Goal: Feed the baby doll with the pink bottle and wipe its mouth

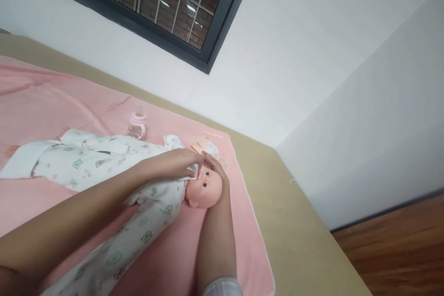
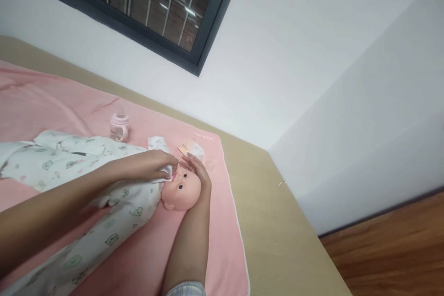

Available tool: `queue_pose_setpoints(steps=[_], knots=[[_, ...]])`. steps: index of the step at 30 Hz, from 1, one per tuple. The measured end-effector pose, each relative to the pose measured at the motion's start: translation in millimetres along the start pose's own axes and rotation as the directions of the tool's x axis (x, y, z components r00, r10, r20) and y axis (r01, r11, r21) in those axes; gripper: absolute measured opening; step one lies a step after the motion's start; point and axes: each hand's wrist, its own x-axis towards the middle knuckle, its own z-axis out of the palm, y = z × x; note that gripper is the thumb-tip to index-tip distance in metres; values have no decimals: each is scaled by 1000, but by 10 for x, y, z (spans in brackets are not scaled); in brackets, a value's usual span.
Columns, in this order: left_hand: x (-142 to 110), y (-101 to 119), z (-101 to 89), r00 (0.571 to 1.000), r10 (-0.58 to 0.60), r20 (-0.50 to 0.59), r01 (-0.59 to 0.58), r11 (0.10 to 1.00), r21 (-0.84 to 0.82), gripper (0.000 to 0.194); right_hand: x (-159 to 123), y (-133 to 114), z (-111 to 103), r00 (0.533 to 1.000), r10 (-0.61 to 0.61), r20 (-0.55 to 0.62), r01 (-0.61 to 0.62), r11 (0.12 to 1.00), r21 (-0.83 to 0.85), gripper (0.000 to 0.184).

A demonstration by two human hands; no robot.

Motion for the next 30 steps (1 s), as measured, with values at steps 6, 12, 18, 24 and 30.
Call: queue_pose_setpoints(steps=[6, 12, 18, 24, 30], knots=[[-5, 30, -32, 1000, -15, 10, 15, 998, 55, 14, -29, -32, 21, 1000, -8, -8, 7, 1000, -18, 48], [0, 12, -20, 999, 14, -51, -11, 998, 65, 26, 39, 17, -3, 1000, 15, -12, -14, 1000, 6, 41], [18, 73, -35, 997, -59, -52, 62, 996, 66, 18, 85, 103, -54, 1000, 10, -10, -10, 1000, 18, 35], [52, 49, 10, 994, -32, -102, 37, 998, 47, 16, 34, 81, -9, 1000, -5, -8, 5, 1000, 12, 42], [67, 49, 54, 989, -37, -144, 42, 999, 32, 15, -61, 14, 71, 999, -8, -37, 7, 1000, -19, 52]])
